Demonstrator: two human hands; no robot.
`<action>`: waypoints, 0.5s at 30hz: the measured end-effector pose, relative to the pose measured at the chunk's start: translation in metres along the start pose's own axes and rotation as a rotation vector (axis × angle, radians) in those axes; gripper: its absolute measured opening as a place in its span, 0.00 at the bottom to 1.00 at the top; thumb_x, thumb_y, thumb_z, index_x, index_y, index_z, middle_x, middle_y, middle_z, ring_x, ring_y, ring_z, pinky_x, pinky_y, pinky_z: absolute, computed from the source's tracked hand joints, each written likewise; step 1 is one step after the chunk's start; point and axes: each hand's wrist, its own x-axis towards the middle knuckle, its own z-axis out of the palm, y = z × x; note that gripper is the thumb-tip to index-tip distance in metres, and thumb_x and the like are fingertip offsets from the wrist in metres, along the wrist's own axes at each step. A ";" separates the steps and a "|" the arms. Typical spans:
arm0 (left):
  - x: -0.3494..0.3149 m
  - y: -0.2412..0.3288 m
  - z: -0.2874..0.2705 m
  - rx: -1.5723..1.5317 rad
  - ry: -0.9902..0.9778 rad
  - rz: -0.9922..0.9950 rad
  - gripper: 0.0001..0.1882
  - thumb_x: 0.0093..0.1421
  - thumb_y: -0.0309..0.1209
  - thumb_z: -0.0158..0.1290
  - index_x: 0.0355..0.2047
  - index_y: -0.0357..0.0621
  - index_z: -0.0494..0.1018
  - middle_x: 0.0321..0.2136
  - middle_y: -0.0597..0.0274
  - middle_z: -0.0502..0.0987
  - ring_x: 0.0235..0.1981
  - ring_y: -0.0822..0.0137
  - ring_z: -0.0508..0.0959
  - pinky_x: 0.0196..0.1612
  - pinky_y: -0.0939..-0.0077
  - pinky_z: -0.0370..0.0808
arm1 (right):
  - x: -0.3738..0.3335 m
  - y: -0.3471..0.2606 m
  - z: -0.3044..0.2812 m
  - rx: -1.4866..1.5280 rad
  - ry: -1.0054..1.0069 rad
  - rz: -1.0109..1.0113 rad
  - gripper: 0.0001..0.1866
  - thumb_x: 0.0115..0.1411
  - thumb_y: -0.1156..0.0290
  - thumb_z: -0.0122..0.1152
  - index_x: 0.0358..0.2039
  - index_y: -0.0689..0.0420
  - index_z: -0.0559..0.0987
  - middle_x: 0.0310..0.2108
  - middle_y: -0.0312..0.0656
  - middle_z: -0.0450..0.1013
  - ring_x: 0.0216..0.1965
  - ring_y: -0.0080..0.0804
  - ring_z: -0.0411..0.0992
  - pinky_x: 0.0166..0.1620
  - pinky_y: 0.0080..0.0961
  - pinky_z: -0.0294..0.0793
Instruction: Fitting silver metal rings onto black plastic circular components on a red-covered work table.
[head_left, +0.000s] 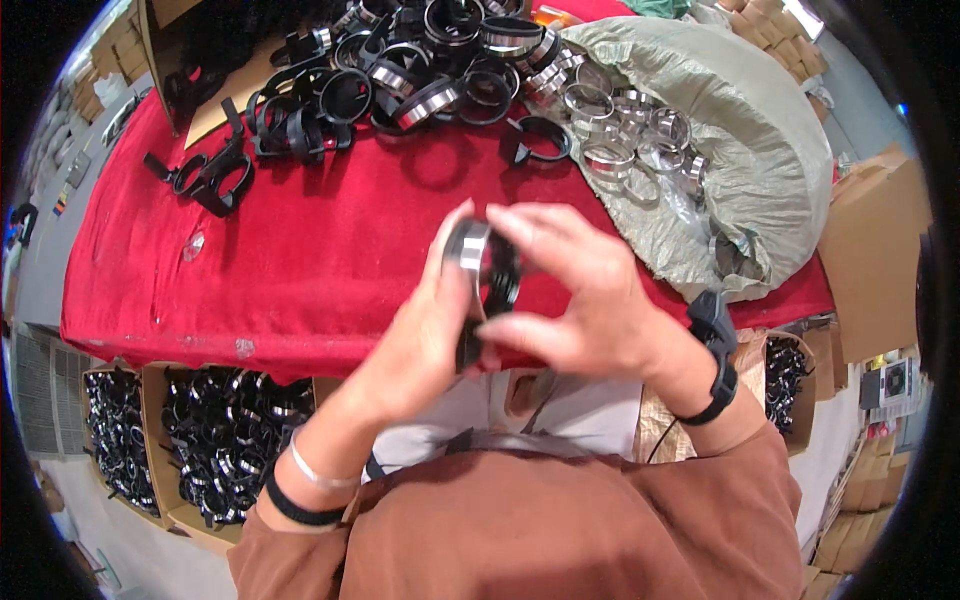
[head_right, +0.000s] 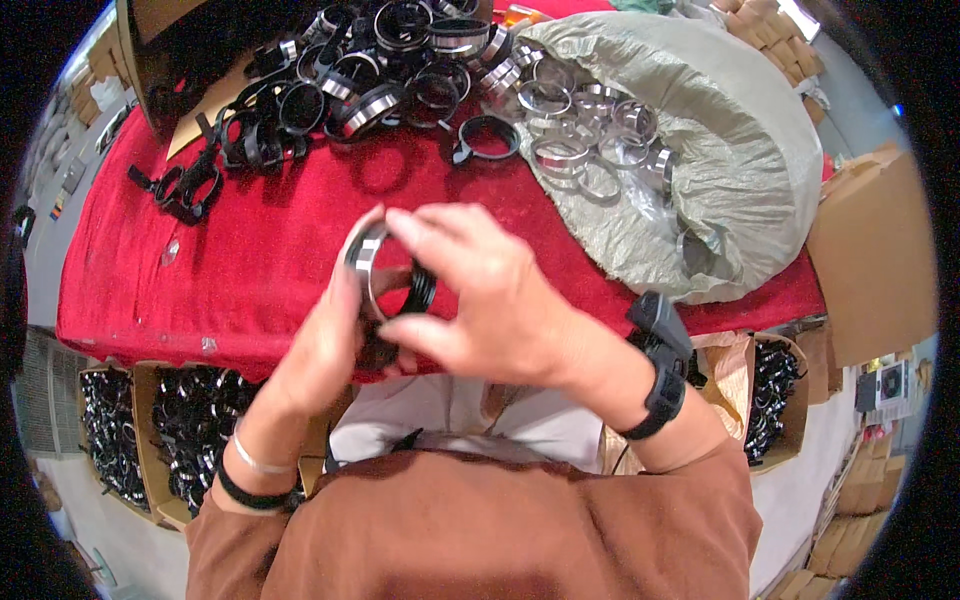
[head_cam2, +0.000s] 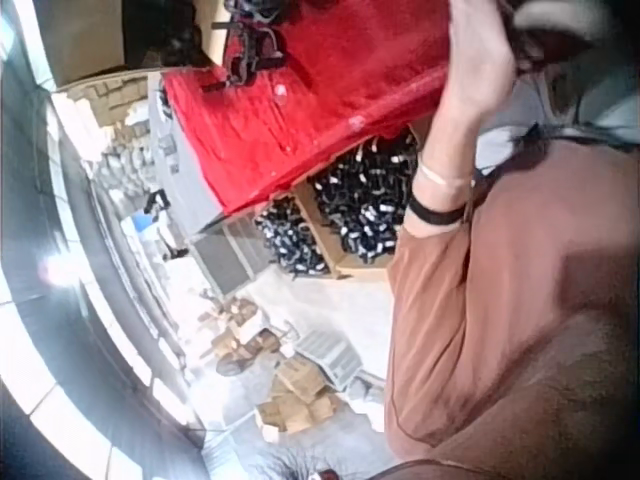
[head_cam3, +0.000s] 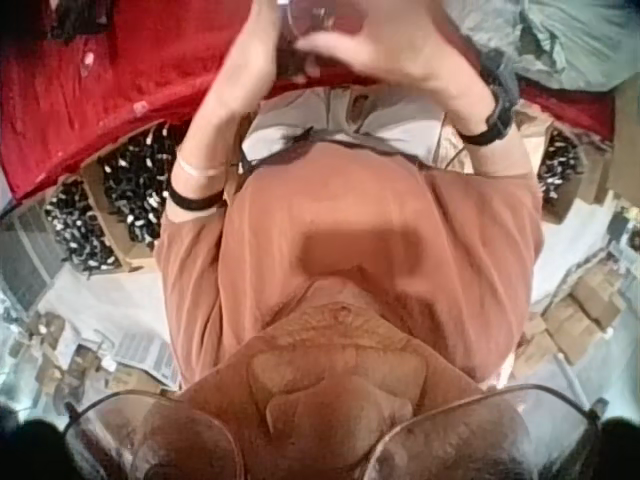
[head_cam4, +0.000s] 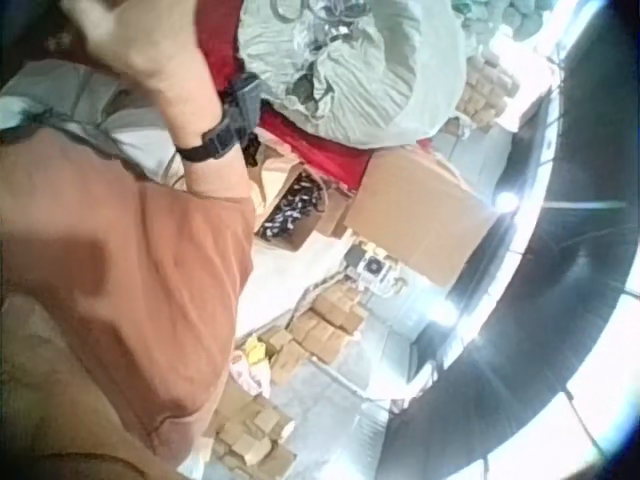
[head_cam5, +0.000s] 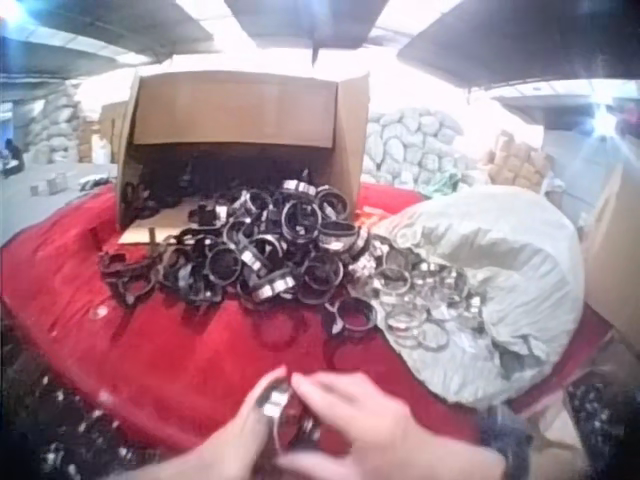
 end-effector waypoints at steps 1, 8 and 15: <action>-0.007 0.001 0.001 0.144 0.001 0.060 0.37 0.64 0.59 0.21 0.67 0.54 0.37 0.49 0.50 0.67 0.23 0.72 0.73 0.25 0.80 0.72 | -0.004 -0.003 0.002 0.007 0.001 -0.032 0.39 0.38 0.68 0.72 0.52 0.68 0.68 0.45 0.57 0.69 0.44 0.53 0.69 0.47 0.38 0.71; -0.034 0.012 0.000 0.155 -0.171 0.127 0.47 0.60 0.64 0.22 0.65 0.39 0.26 0.58 0.45 0.57 0.49 0.62 0.70 0.43 0.76 0.70 | -0.017 -0.016 0.005 0.076 0.038 -0.115 0.41 0.36 0.66 0.76 0.51 0.70 0.70 0.46 0.58 0.69 0.39 0.48 0.72 0.42 0.36 0.73; -0.014 0.042 -0.060 0.360 0.400 0.357 0.31 0.65 0.41 0.43 0.60 0.31 0.53 0.56 0.47 0.60 0.54 0.54 0.67 0.57 0.59 0.63 | 0.053 0.033 -0.024 0.102 -0.132 0.276 0.31 0.45 0.69 0.72 0.49 0.66 0.70 0.39 0.43 0.74 0.39 0.28 0.73 0.35 0.23 0.78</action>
